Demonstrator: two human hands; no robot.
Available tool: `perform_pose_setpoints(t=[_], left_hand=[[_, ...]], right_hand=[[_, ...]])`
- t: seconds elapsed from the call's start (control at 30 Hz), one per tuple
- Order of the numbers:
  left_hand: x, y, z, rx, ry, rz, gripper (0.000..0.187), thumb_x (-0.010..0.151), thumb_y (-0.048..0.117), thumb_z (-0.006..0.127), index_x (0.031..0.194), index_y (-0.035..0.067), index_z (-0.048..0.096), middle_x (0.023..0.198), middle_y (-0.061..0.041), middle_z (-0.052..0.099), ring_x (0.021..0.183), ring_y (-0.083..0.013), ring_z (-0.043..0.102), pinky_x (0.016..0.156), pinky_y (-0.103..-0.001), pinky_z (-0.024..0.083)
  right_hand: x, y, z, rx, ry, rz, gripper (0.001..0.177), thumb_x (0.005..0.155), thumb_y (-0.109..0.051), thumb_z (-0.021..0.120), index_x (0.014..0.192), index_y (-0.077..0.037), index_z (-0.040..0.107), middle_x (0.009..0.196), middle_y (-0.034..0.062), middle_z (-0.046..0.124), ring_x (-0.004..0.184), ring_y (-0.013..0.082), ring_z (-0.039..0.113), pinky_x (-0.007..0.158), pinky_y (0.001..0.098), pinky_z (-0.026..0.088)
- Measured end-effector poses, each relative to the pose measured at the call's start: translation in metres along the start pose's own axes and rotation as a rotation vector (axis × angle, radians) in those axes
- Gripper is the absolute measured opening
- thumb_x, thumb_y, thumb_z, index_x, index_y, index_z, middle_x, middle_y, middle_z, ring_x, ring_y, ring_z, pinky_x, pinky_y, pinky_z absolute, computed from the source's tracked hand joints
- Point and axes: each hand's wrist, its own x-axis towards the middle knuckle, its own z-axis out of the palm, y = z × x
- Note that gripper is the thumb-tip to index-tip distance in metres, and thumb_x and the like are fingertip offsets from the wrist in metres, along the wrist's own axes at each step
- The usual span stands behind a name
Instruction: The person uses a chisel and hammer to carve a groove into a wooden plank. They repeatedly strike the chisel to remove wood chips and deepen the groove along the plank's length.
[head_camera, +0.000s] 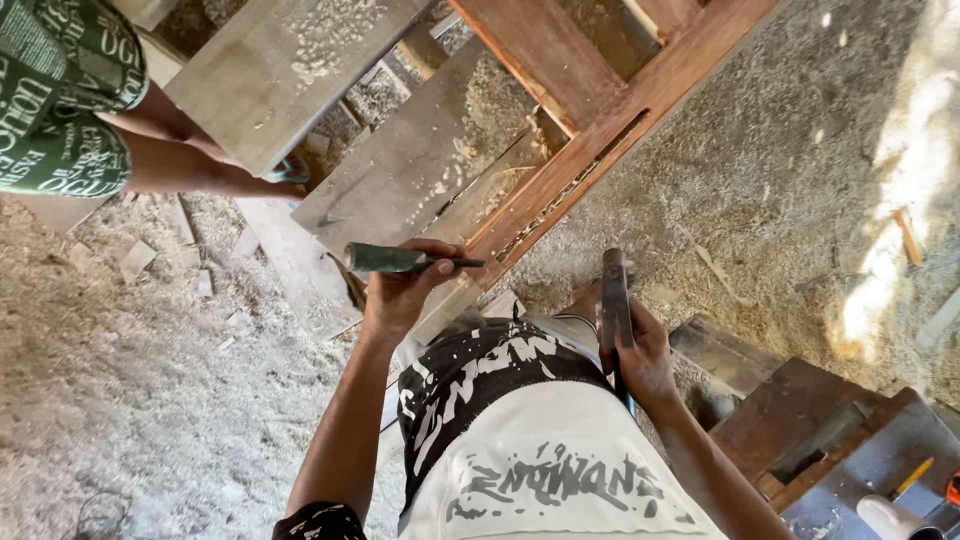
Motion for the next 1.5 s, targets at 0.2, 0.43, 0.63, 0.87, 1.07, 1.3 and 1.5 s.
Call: perform_pose_setpoints(t=[0.2, 0.43, 0.63, 0.87, 1.07, 1.3, 1.5], left_hand=[[0.020, -0.023, 0.023, 0.370, -0.009, 0.039, 0.014, 0.099, 0.011, 0.069, 0.110, 0.002, 0.068, 0.100, -0.011, 0.078, 0.093, -0.0183, 0.078, 0.079, -0.031, 0.067], [0.035, -0.029, 0.035, 0.534, -0.057, 0.034, 0.011, 0.102, 0.015, 0.062, 0.110, 0.007, 0.063, 0.088, -0.006, 0.074, 0.074, -0.0145, 0.072, 0.062, -0.030, 0.064], [0.038, -0.034, 0.032, 0.468, -0.103, 0.058, 0.018, 0.103, 0.017, 0.061, 0.116, 0.005, 0.057, 0.092, -0.005, 0.075, 0.084, -0.0141, 0.075, 0.071, -0.030, 0.065], [0.034, -0.029, 0.040, 0.658, -0.114, 0.165, 0.012, 0.102, 0.013, 0.065, 0.109, 0.004, 0.063, 0.095, -0.007, 0.074, 0.089, -0.0169, 0.074, 0.079, -0.032, 0.065], [0.036, -0.035, 0.037, 0.604, -0.039, 0.099, 0.018, 0.099, 0.008, 0.066, 0.116, 0.005, 0.061, 0.099, -0.006, 0.073, 0.097, -0.0164, 0.076, 0.085, -0.032, 0.067], [0.037, -0.048, 0.038, 0.872, -0.022, 0.065, 0.014, 0.099, 0.015, 0.067, 0.107, 0.005, 0.072, 0.096, -0.013, 0.079, 0.079, -0.0202, 0.078, 0.070, -0.033, 0.066], [0.030, -0.052, 0.049, 0.890, 0.098, 0.115, 0.016, 0.100, 0.017, 0.066, 0.104, 0.003, 0.072, 0.091, -0.014, 0.080, 0.071, -0.0210, 0.078, 0.059, -0.036, 0.063]], right_hand=[[0.004, 0.007, -0.021, -0.168, 0.076, 0.011, 0.020, 0.099, -0.021, 0.060, 0.102, -0.001, 0.060, 0.066, 0.0038, 0.058, 0.051, 0.0091, 0.051, 0.044, 0.0272, 0.041], [0.006, -0.006, -0.040, -0.168, 0.065, -0.036, 0.022, 0.103, -0.020, 0.059, 0.096, 0.001, 0.057, 0.067, 0.0037, 0.056, 0.050, 0.0103, 0.050, 0.042, 0.0279, 0.040], [0.004, -0.002, -0.038, -0.089, 0.115, 0.060, 0.020, 0.099, -0.021, 0.058, 0.103, -0.001, 0.059, 0.068, 0.0031, 0.058, 0.050, 0.0100, 0.051, 0.041, 0.0282, 0.040], [0.004, 0.011, -0.039, -0.239, 0.055, -0.125, 0.025, 0.101, -0.026, 0.063, 0.101, -0.001, 0.061, 0.070, 0.0022, 0.058, 0.058, 0.0083, 0.049, 0.047, 0.0273, 0.037], [0.009, 0.011, -0.040, -0.226, 0.052, -0.126, 0.029, 0.099, -0.027, 0.065, 0.105, 0.001, 0.061, 0.072, 0.0028, 0.060, 0.057, 0.0078, 0.050, 0.046, 0.0269, 0.037], [0.015, 0.011, -0.042, -0.116, -0.058, -0.225, 0.030, 0.102, -0.024, 0.063, 0.118, 0.001, 0.059, 0.082, 0.0027, 0.062, 0.064, 0.0067, 0.053, 0.052, 0.0261, 0.042], [0.030, 0.020, -0.058, -0.417, -0.064, -0.408, 0.022, 0.098, -0.016, 0.063, 0.112, 0.001, 0.059, 0.080, 0.0028, 0.058, 0.062, 0.0081, 0.048, 0.050, 0.0271, 0.042]])
